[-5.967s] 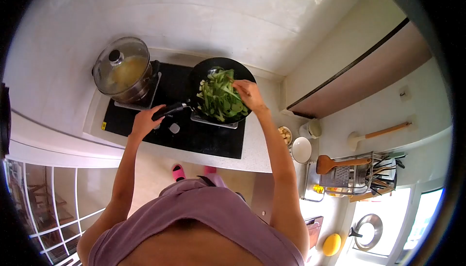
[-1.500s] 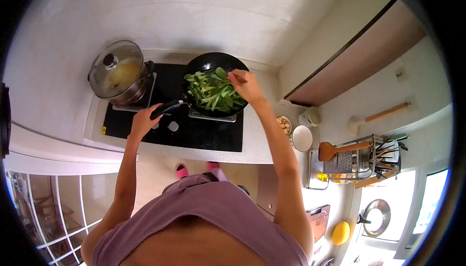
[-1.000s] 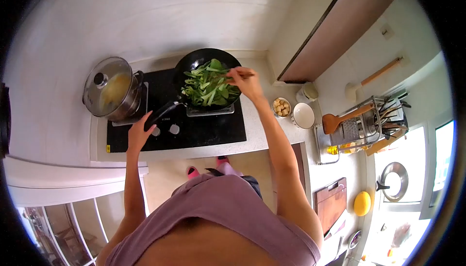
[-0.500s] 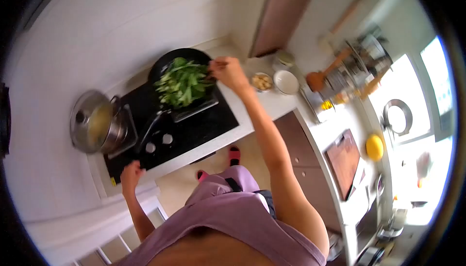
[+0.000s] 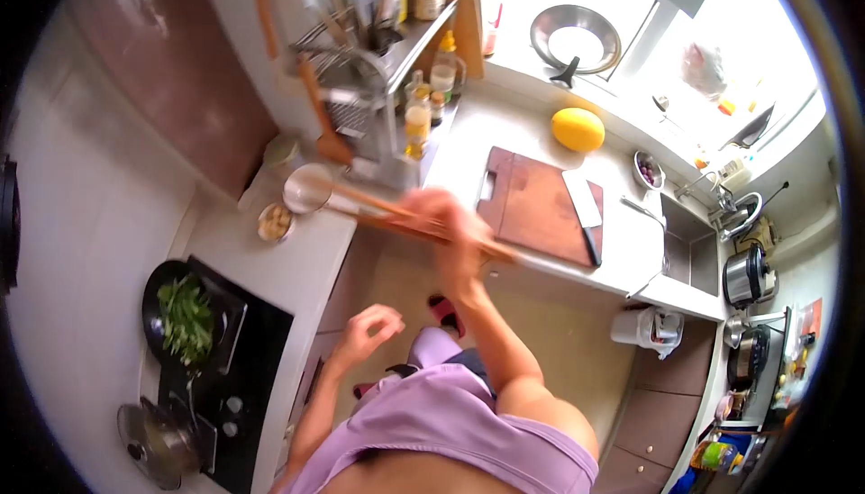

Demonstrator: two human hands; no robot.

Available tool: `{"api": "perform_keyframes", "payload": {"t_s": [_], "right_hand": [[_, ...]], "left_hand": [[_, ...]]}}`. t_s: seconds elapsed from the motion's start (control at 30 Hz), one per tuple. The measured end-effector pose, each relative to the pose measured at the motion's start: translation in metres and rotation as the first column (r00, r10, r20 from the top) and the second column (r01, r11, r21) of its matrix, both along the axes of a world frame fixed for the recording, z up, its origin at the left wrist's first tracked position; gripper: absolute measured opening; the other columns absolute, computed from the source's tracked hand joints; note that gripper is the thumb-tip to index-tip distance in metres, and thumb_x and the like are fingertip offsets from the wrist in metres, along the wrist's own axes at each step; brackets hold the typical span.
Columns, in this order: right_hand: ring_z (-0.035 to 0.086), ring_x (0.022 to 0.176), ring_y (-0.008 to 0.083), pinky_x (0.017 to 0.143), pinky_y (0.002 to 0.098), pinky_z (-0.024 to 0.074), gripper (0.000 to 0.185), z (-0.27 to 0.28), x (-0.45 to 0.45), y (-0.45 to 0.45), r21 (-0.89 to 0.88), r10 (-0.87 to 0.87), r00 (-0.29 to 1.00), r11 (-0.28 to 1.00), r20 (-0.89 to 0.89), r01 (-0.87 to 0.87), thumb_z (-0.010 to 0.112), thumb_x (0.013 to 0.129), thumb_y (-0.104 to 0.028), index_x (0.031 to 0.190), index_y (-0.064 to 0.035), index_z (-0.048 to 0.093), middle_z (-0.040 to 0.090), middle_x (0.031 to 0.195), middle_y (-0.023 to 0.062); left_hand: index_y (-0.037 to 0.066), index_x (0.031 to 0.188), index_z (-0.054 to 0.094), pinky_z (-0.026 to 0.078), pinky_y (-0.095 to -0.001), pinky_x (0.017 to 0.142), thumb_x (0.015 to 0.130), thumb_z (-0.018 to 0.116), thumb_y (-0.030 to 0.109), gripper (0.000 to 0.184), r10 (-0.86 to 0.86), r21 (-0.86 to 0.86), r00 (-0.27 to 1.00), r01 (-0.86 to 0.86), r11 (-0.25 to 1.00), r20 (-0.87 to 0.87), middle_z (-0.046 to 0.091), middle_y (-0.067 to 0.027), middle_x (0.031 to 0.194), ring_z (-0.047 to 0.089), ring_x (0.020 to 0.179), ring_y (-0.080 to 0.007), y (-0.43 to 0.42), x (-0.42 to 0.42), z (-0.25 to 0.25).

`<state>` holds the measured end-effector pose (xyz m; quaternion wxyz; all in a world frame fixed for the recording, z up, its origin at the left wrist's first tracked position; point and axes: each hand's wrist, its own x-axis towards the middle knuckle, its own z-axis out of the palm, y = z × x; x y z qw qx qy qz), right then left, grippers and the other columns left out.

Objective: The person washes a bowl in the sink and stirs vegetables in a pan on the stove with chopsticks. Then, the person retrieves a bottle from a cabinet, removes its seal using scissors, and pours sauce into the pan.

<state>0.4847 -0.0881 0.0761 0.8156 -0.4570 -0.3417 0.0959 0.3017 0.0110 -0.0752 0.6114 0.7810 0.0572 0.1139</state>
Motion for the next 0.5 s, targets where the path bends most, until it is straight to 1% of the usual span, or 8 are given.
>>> {"api": "perform_keyframes", "payload": {"t_s": [0.13,0.27,0.3,0.33,0.37,0.4,0.43,0.5], "right_hand": [[0.058,0.103,0.0258,0.104,0.0535,0.0397,0.038,-0.008,0.109,-0.108,-0.127,-0.603,0.687,0.707,0.406,0.696,0.034,0.102,-0.031,0.085,-0.003,0.053,0.057,0.099,0.0159],[0.056,0.074,0.0167,0.107,0.0524,0.0365,0.043,-0.047,0.184,-0.17,-0.243,-0.689,0.63,0.582,0.359,0.776,0.031,0.105,-0.036,0.09,-0.0025,0.052,0.056,0.076,0.0086],[0.048,0.061,0.0115,0.091,0.0422,0.0479,0.042,-0.057,0.196,-0.176,-0.305,-0.653,0.654,0.579,0.381,0.756,0.033,0.106,-0.036,0.09,-0.0032,0.052,0.053,0.069,0.0043],[0.048,0.057,0.0127,0.059,0.0286,0.0443,0.037,-0.076,0.21,-0.181,-0.328,-0.539,0.711,0.64,0.452,0.694,0.037,0.106,-0.032,0.092,-0.0047,0.058,0.05,0.062,0.0013],[0.049,0.054,0.0104,0.051,0.0246,0.0413,0.027,-0.094,0.227,-0.183,-0.532,-0.401,0.833,0.642,0.381,0.552,0.048,0.102,-0.026,0.097,-0.0055,0.065,0.053,0.067,0.002],[0.054,0.056,0.0117,0.051,0.0257,0.0433,0.017,-0.067,0.231,-0.15,-0.675,-0.238,0.892,0.587,0.384,0.447,0.06,0.091,-0.018,0.101,-0.0069,0.069,0.055,0.071,0.0027],[0.051,0.057,0.011,0.048,0.024,0.0404,0.02,-0.058,0.245,-0.111,-0.511,-0.053,0.722,0.671,0.69,0.537,0.068,0.08,-0.009,0.1,-0.0076,0.068,0.056,0.076,0.0016],[0.058,0.061,0.0196,0.054,0.0335,0.0489,0.027,-0.062,0.263,-0.039,-0.419,0.085,0.606,0.798,0.791,0.434,0.071,0.075,-0.008,0.102,-0.0123,0.069,0.056,0.079,0.0046]], "left_hand": [[-0.001,0.127,0.053,0.047,-0.035,0.092,0.086,0.07,0.015,0.047,0.127,-0.447,0.991,-0.092,0.89,0.048,0.059,-0.0136,0.122,0.058,0.11,-0.0257,-0.019,0.222,-0.057],[-0.001,0.14,0.033,0.035,-0.0447,0.107,0.077,0.08,0.024,0.082,0.892,-0.022,0.381,-0.917,0.397,0.243,0.047,-0.0182,0.133,0.046,0.125,-0.0339,0.001,0.395,-0.069],[-0.001,0.14,0.033,0.035,-0.0447,0.107,0.077,0.08,0.024,0.082,0.903,-0.016,0.36,-0.927,0.374,0.236,0.047,-0.0182,0.133,0.046,0.125,-0.0339,0.012,0.42,-0.068],[0.0,0.141,0.031,0.034,-0.0454,0.107,0.076,0.081,0.023,0.085,0.943,0.034,0.224,-0.974,0.223,0.244,0.044,-0.0196,0.135,0.045,0.125,-0.0339,0.025,0.435,-0.067],[0.0,0.142,0.029,0.034,-0.046,0.108,0.076,0.082,0.022,0.088,0.962,0.085,0.086,-0.994,0.066,0.261,0.041,-0.021,0.137,0.044,0.126,-0.0338,0.033,0.444,-0.067],[0.0,0.142,0.029,0.034,-0.046,0.108,0.076,0.082,0.022,0.088,0.962,0.089,0.062,-0.995,0.04,0.264,0.041,-0.021,0.137,0.044,0.126,-0.0338,0.04,0.448,-0.067],[0.0,0.14,0.032,0.036,-0.0453,0.106,0.075,0.083,0.026,0.087,0.952,0.058,0.103,-0.994,0.09,0.287,0.044,-0.0199,0.135,0.046,0.123,-0.0352,0.048,0.451,-0.064],[0.003,0.136,0.039,0.041,-0.0439,0.1,0.075,0.082,0.027,0.078,0.94,0.049,0.193,-0.981,0.187,0.281,0.05,-0.0192,0.129,0.052,0.117,-0.0372,0.062,0.45,-0.066]]}}
